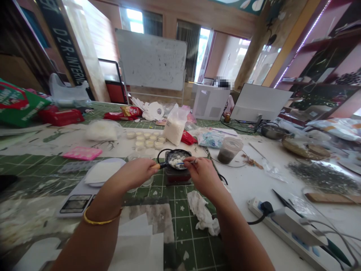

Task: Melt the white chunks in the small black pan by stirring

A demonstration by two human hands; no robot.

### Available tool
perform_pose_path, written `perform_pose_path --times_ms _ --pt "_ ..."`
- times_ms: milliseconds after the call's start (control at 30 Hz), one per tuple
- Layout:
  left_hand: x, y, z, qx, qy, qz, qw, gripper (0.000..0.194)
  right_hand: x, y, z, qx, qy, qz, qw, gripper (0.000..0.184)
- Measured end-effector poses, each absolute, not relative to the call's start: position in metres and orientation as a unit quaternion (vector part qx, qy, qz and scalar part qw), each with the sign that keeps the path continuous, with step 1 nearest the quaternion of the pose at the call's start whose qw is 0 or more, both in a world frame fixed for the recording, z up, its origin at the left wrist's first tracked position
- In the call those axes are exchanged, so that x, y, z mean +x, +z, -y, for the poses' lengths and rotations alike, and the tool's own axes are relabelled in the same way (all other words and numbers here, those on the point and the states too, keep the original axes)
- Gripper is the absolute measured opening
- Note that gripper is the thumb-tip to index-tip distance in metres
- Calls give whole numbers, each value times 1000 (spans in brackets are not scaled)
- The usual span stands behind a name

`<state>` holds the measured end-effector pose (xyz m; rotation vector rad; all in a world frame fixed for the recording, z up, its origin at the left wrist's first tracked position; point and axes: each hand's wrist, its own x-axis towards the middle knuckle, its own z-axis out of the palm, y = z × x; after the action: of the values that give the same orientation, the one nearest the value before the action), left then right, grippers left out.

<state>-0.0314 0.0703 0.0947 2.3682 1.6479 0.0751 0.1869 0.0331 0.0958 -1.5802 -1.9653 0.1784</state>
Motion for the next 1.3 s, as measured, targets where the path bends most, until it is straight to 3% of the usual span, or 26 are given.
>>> perform_pose_path --times_ms 167,333,1300 --pt "-31 94 -70 815 18 -566 122 39 185 96 -32 -599 53 723 338 28" --pt "-30 96 -70 815 19 -566 123 39 183 96 -33 -594 48 750 285 28" --pt "-31 97 -69 815 16 -565 128 40 184 96 -30 -604 35 728 323 28"
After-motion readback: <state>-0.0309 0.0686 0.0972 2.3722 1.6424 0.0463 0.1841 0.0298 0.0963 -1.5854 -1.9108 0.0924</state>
